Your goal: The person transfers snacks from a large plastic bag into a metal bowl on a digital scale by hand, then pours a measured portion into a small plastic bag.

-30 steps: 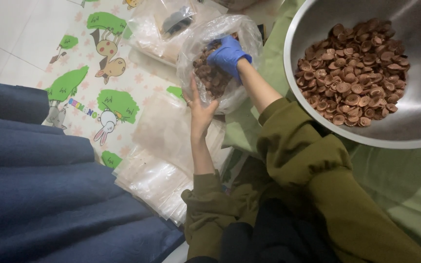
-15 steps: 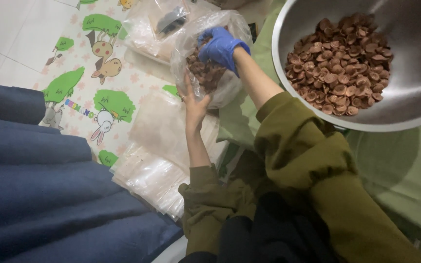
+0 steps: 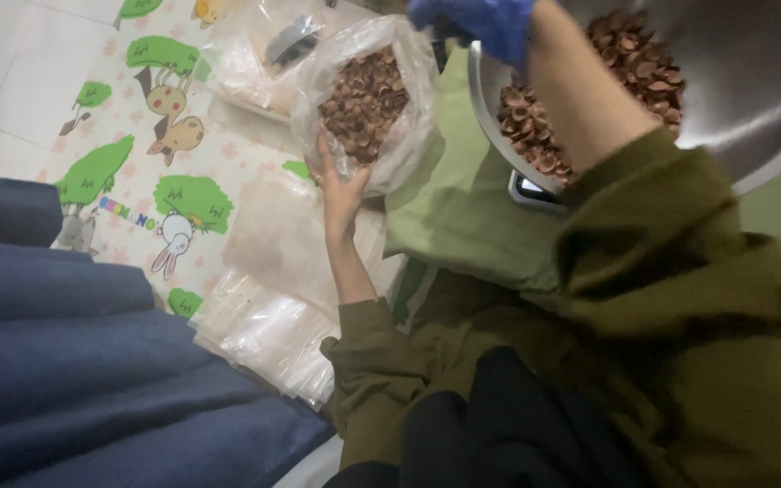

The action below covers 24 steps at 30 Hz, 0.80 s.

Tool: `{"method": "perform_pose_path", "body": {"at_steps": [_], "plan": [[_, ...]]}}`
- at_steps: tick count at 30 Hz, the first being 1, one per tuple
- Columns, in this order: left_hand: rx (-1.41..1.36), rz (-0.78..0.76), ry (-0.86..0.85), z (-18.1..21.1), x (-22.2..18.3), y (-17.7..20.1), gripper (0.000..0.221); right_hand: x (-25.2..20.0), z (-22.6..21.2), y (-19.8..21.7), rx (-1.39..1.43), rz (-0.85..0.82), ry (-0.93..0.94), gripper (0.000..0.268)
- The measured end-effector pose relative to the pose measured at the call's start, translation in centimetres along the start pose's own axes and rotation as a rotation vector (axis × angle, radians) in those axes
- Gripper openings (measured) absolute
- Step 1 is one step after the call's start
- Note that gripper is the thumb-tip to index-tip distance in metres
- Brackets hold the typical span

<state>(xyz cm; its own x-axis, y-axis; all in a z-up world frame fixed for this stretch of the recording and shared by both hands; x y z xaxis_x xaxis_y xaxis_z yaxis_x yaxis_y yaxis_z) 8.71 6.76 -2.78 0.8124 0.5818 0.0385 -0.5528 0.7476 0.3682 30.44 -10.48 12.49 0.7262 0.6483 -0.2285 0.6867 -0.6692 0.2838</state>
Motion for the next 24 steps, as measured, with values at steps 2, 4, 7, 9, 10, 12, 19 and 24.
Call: {"method": "perform_pose_path", "body": {"at_steps": [2,4,7,9,10,12,19,24], "plan": [[-0.059,0.0,-0.033,-0.5,0.2,-0.2,0.1,-1.6,1.0,3.2,-0.14,0.044,0.031,0.009],[-0.121,-0.009,-0.065,-1.2,0.5,-0.5,0.1,-3.8,1.6,6.1,-0.282,0.094,0.053,0.022],[-0.09,0.036,-0.13,-1.5,0.9,-0.3,0.101,-8.5,1.5,8.7,-0.251,0.109,-0.028,0.019],[-0.005,0.049,-0.092,-1.3,0.5,0.0,0.1,-12.4,-0.2,10.9,-0.685,0.225,-0.178,0.052],[-0.006,0.042,-0.093,-0.5,0.2,-0.1,0.1,-12.5,0.8,11.7,-0.684,0.229,-0.183,0.052],[-0.089,0.045,0.063,-0.4,-0.3,0.0,0.096,-12.5,2.9,12.5,-0.458,0.193,-0.155,0.053],[-0.061,-0.002,0.076,2.8,-1.5,0.0,0.097,-12.7,3.6,13.4,-0.337,0.136,-0.019,0.044],[-0.058,-0.004,0.063,3.2,-1.4,0.0,0.099,-13.0,2.5,12.5,-0.685,0.072,0.021,0.064]]}}
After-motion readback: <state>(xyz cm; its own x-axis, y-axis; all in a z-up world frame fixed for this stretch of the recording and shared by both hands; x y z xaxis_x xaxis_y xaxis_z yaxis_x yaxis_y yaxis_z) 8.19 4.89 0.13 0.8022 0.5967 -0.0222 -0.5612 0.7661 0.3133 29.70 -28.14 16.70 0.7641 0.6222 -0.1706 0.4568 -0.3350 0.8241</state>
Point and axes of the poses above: each hand's wrist, its own x-axis towards the middle knuckle, its own y-axis out of the back of the hand, z = x × y, the point moved 10 cm from there along x, towards the middle knuckle, and after that the axes turned 1 degree about z, right-handed, at the moved point
